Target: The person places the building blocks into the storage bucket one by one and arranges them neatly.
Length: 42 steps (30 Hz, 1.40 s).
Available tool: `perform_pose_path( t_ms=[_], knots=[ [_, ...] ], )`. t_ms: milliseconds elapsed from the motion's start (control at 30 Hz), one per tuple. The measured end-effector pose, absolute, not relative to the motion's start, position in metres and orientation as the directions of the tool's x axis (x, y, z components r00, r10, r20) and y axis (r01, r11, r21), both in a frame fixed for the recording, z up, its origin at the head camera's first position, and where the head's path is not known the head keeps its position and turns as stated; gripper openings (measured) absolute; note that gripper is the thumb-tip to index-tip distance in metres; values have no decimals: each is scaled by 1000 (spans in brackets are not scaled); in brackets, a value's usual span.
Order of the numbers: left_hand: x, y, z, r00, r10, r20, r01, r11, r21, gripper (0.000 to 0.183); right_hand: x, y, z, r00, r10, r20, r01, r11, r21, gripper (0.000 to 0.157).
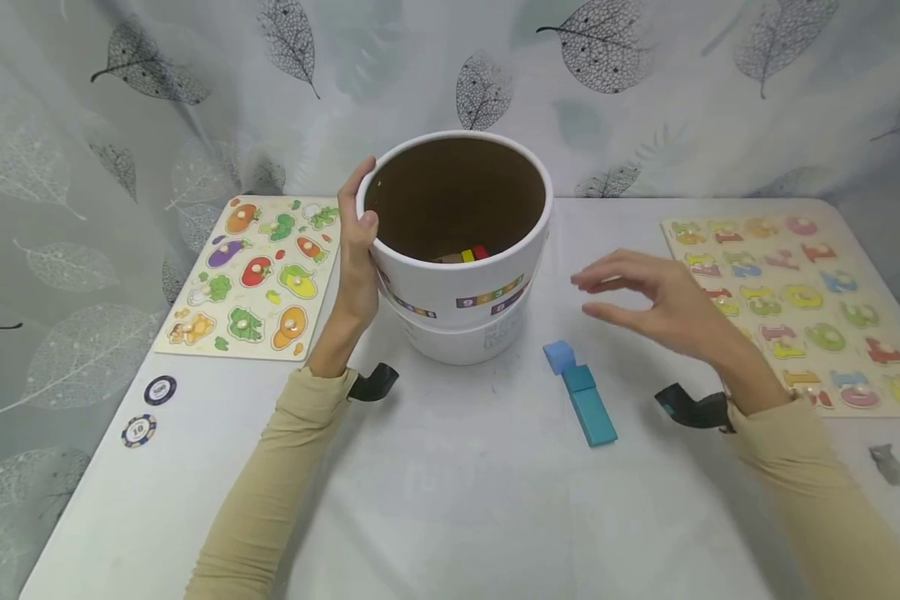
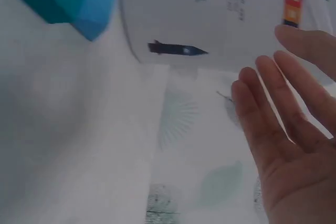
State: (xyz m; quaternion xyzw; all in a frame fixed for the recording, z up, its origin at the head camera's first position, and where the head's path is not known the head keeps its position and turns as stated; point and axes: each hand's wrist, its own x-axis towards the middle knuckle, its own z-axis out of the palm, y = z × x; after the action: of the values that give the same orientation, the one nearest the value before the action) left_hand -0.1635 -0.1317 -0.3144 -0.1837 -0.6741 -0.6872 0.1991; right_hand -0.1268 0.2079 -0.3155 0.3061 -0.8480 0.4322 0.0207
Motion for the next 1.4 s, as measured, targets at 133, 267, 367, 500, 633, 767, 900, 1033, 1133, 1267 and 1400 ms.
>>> perform_pose_path(
  t_ms=[133, 267, 367, 500, 633, 767, 900, 1033, 1133, 1267, 1400],
  knots=[
    [-163, -132, -315, -856, -32, 516, 517, -7, 856, 83, -122, 201, -345, -811, -562, 160, -506, 538, -674, 37],
    [-162, -132, -316, -856, -38, 515, 516, -14, 857, 84, -123, 191, -363, -782, -617, 91, -505, 542, -672, 36],
    [-162, -132, -318, -857, -41, 514, 515, -24, 857, 83, -122, 183, -371, -775, -631, 37, -481, 551, -681, 37],
    [-162, -132, -318, -855, -37, 518, 519, -36, 854, 81, -124, 179, -375, -791, -611, -12, -439, 581, -685, 38],
    [-163, -131, -317, -852, -30, 522, 523, -40, 851, 81, -133, 185, -375, -835, -550, -20, -400, 632, -664, 38],
    [-164, -130, -316, -853, -22, 522, 522, -30, 852, 81, -141, 199, -376, -889, -458, 15, -371, 702, -608, 38],
    [-165, -130, -315, -852, -25, 522, 523, -22, 852, 81, -143, 217, -376, -924, -378, 57, -335, 728, -598, 39],
    [-164, -130, -315, -851, -31, 525, 526, -26, 850, 80, -146, 227, -377, -946, -319, 66, -291, 737, -610, 41],
    [-164, -130, -315, -852, -35, 522, 523, -18, 852, 80, -148, 229, -378, -952, -299, 70, -278, 743, -609, 41],
    [-164, -130, -315, -853, -38, 521, 521, -8, 853, 80, -151, 227, -378, -953, -288, 94, -283, 736, -615, 38],
    [-164, -130, -314, -851, -36, 524, 525, -17, 851, 81, -154, 226, -365, -958, -262, 118, -275, 713, -645, 33]
  ],
)
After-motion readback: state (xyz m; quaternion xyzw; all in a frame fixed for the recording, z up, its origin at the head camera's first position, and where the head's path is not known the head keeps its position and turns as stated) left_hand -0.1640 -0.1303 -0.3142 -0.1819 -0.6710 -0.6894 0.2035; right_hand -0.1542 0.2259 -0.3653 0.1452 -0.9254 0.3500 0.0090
